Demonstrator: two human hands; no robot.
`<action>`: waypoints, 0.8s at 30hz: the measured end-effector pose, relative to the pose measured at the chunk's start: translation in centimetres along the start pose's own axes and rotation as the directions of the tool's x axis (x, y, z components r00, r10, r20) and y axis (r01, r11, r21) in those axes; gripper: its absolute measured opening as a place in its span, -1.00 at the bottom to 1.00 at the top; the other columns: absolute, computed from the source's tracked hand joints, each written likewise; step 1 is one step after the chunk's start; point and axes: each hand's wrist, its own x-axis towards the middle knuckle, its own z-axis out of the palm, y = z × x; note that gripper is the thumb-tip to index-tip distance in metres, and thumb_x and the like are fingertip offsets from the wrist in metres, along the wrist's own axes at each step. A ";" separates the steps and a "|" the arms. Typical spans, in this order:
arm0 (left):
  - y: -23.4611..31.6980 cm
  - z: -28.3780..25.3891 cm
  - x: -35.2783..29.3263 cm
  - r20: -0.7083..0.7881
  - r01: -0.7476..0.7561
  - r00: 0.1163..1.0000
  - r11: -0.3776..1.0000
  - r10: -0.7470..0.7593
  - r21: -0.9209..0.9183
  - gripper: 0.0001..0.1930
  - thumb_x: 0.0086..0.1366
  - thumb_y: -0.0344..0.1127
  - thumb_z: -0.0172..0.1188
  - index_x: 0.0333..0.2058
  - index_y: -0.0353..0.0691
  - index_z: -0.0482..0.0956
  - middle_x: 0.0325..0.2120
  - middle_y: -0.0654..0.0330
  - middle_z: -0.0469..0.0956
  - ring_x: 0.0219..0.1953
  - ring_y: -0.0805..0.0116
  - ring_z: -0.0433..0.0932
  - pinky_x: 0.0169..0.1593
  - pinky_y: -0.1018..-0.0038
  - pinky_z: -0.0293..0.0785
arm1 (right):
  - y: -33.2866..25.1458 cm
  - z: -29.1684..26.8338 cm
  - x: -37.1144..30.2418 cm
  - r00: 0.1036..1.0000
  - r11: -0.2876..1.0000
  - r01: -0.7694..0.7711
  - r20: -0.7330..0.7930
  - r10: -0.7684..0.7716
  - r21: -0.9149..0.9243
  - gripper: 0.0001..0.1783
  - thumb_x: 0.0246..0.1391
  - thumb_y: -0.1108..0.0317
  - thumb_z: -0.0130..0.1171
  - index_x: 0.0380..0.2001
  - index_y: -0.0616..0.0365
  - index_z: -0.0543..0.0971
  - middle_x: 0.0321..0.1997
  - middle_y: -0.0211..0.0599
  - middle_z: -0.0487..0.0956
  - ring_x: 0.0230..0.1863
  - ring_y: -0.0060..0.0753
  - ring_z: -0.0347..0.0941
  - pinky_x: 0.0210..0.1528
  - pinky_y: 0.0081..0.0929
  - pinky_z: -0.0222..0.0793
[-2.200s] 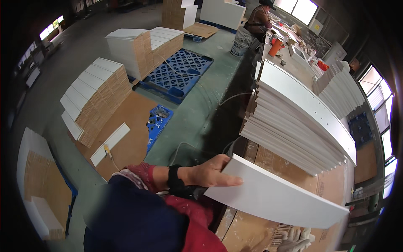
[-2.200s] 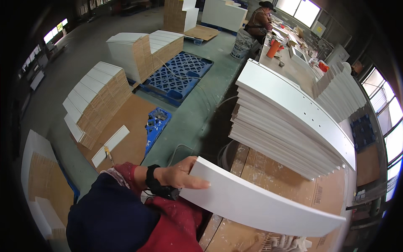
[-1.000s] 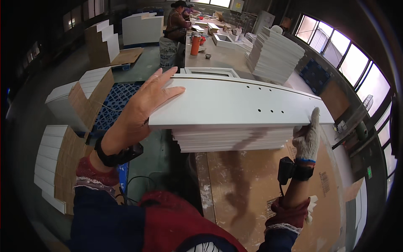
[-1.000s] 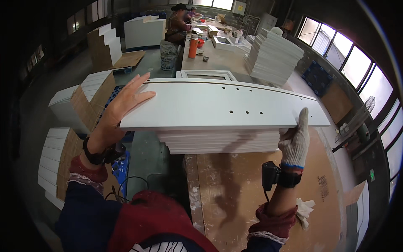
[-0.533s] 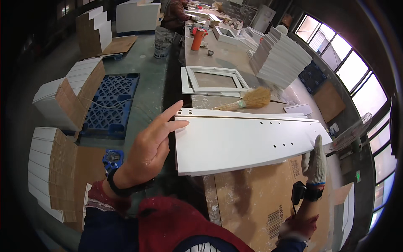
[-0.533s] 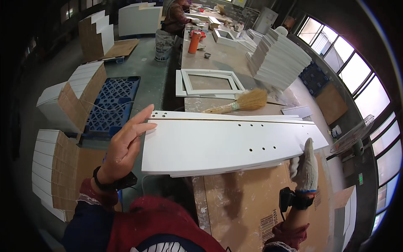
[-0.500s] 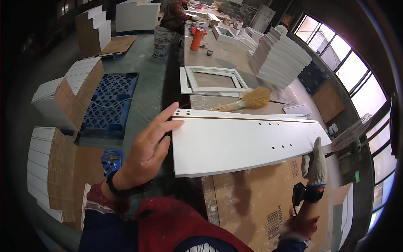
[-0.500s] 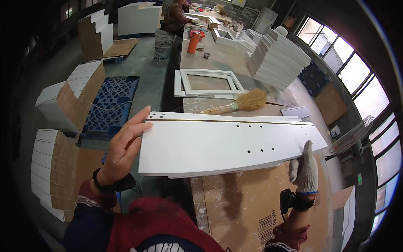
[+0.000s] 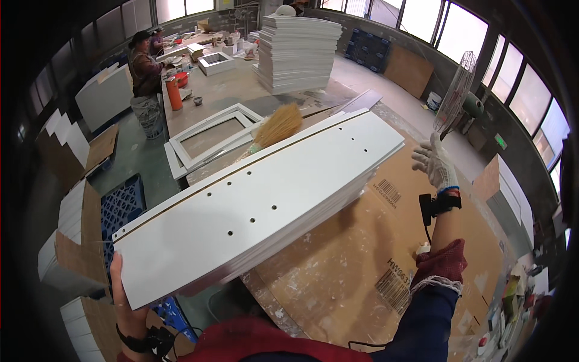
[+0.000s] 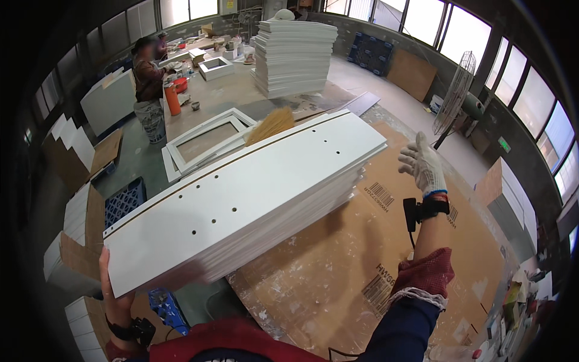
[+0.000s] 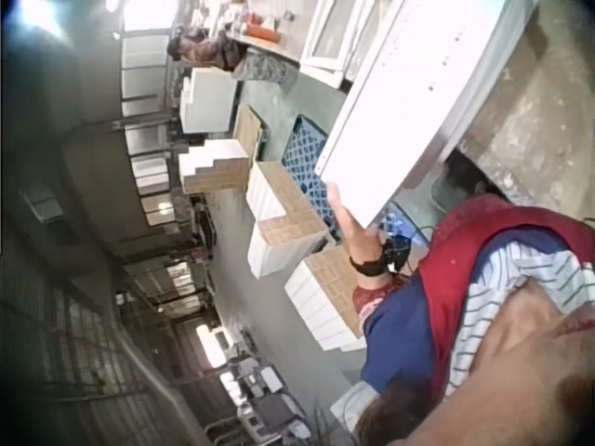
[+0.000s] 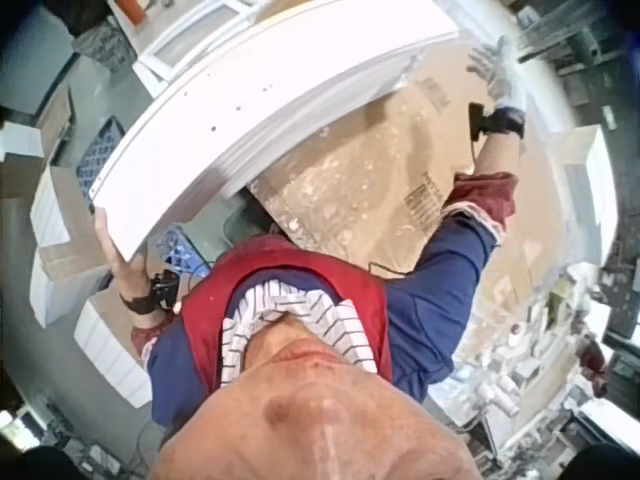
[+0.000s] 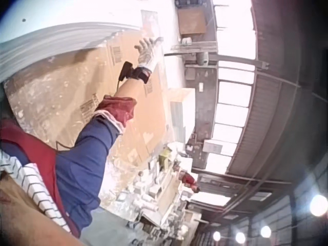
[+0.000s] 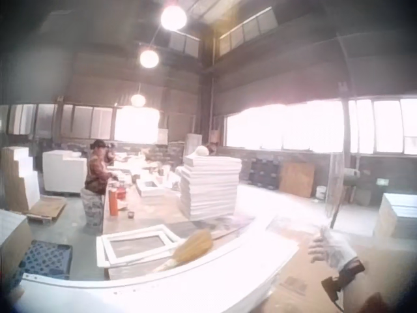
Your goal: The person sands a white wooden panel with a sanding block, focusing on the edges and surface. They repeatedly flip the panel to work on both sides and different edges, then place it on a stack of similar panels.
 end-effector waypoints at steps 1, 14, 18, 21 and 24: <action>-0.2 -0.1 0.0 0.001 0.014 1.000 1.000 -0.014 0.002 -0.32 0.21 -0.27 0.16 0.19 -0.40 0.04 0.08 -0.05 0.29 0.08 0.21 0.34 0.14 0.37 0.26 | 0.5 0.4 0.8 0.997 1.000 -0.003 0.071 0.003 0.011 -0.22 0.04 -0.32 -0.07 -0.16 0.34 0.33 -0.43 -0.27 0.44 -0.45 -0.46 0.41 -0.50 -0.51 0.39; 2.0 1.1 0.6 -0.123 0.286 0.927 0.880 -0.355 -0.379 -0.20 0.20 -0.05 0.13 0.22 -0.40 -0.06 0.07 -0.05 0.28 0.08 0.22 0.33 0.15 0.39 0.21 | 1.6 6.7 3.2 0.861 0.990 0.096 0.491 -0.136 0.106 -0.14 0.00 -0.44 -0.20 -0.22 0.28 0.50 -0.30 -0.32 0.53 -0.25 -0.58 0.42 -0.19 -0.65 0.30; 2.8 0.1 1.7 -0.042 0.281 0.959 0.959 -0.282 -0.022 -0.26 0.15 -0.04 0.16 0.13 -0.39 0.07 0.00 -0.03 0.31 0.02 0.18 0.35 0.09 0.36 0.23 | 0.6 4.0 3.5 0.891 0.928 0.359 0.336 -0.306 -0.106 -0.16 0.09 -0.35 -0.25 -0.09 0.34 0.44 -0.12 -0.20 0.50 -0.14 -0.44 0.43 -0.03 -0.55 0.28; 5.1 1.7 3.5 -0.114 0.486 0.840 0.828 -0.531 -0.278 -0.43 0.07 -0.14 0.23 -0.04 -0.44 0.33 -0.16 -0.03 0.40 -0.11 0.16 0.41 -0.05 0.34 0.33 | -3.7 5.7 -1.9 0.706 0.558 0.704 0.341 -0.621 -0.439 -0.13 0.08 -0.33 -0.19 0.01 0.39 0.37 0.02 -0.02 0.44 0.00 -0.20 0.42 0.06 -0.39 0.27; 8.0 2.4 3.9 -0.153 0.563 0.773 0.776 -0.616 -0.284 -0.44 0.11 -0.21 0.22 0.02 -0.42 0.30 -0.09 -0.03 0.41 -0.07 0.20 0.42 0.00 0.38 0.34 | -4.0 11.1 -6.5 0.243 0.073 0.967 0.790 -0.563 -0.245 -0.02 -0.08 -0.47 -0.17 -0.01 0.32 0.39 0.00 0.08 0.44 0.04 -0.01 0.40 0.09 -0.24 0.27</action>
